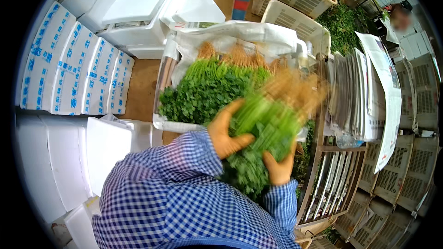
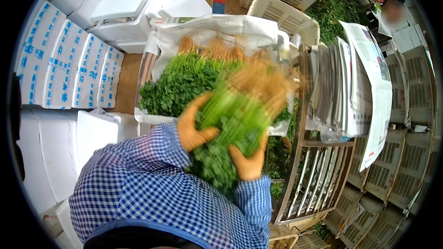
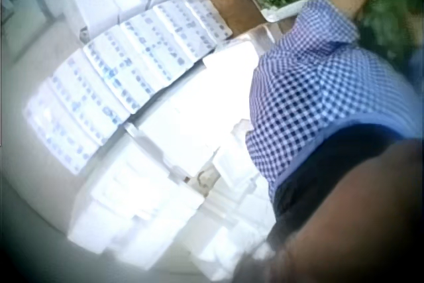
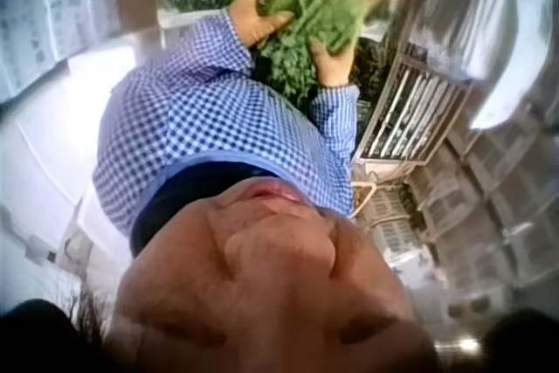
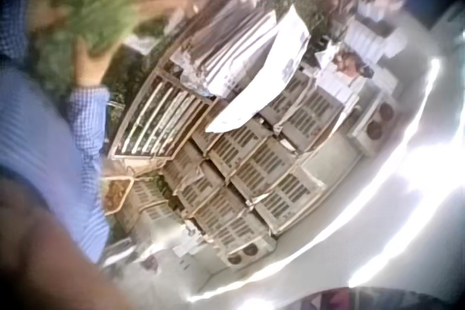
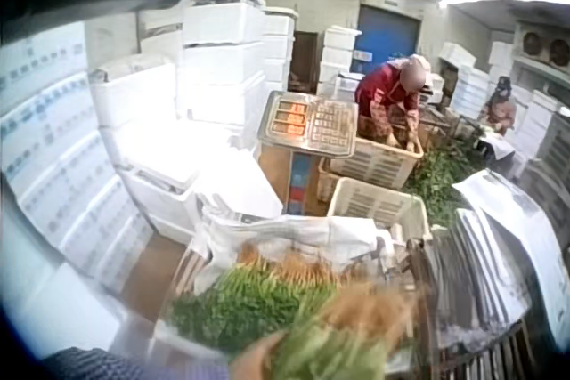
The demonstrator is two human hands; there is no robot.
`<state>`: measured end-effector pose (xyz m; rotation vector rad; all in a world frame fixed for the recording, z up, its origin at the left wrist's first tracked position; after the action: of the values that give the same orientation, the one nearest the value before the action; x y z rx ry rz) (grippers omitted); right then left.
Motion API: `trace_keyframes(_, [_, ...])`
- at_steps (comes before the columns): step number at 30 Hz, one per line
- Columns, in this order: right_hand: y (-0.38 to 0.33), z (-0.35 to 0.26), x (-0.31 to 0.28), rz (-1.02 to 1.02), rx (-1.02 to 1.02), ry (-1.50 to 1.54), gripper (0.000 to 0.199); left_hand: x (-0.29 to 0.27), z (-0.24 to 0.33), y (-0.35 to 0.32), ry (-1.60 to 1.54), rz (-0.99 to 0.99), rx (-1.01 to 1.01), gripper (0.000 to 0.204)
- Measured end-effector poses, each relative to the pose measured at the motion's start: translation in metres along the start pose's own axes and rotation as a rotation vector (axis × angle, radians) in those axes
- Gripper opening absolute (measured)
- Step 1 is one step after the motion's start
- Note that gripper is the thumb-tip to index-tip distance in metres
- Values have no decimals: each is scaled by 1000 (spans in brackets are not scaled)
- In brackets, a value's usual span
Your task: The person sorts bunches of coriander by hand, moving them between baskets and crates, and then arranges them in a crate lined with newspaper.
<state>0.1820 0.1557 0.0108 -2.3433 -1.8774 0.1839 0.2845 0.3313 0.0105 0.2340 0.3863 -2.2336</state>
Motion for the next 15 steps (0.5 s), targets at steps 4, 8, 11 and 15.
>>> trace_keyframes(4, [127, -4, 105, -283, 38, -179, 104, -123, -53, 3, 53, 459, -127, 92])
trace_keyframes(8, [213, 66, 150, -442, 451, -806, 100, -171, -158, 46, 317, 443, -649, 91])
trace_keyframes(11, [226, 89, 163, -442, 432, -922, 99, -169, -219, 53, 318, 411, -798, 91])
trace_keyframes(15, [233, 106, 154, -437, 459, -852, 95, -162, -223, 59, 203, 401, -795, 88])
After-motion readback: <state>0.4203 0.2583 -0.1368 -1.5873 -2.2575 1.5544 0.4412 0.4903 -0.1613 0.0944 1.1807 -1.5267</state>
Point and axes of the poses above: each hand's wrist, its own y-axis towards the middle knuckle, its own x-axis out of the palm, z = x × y, the point moved 9 cm from there along y, towards the middle knuckle, and after that the axes turned 7 degrees about -z, right-handed, at the moved point
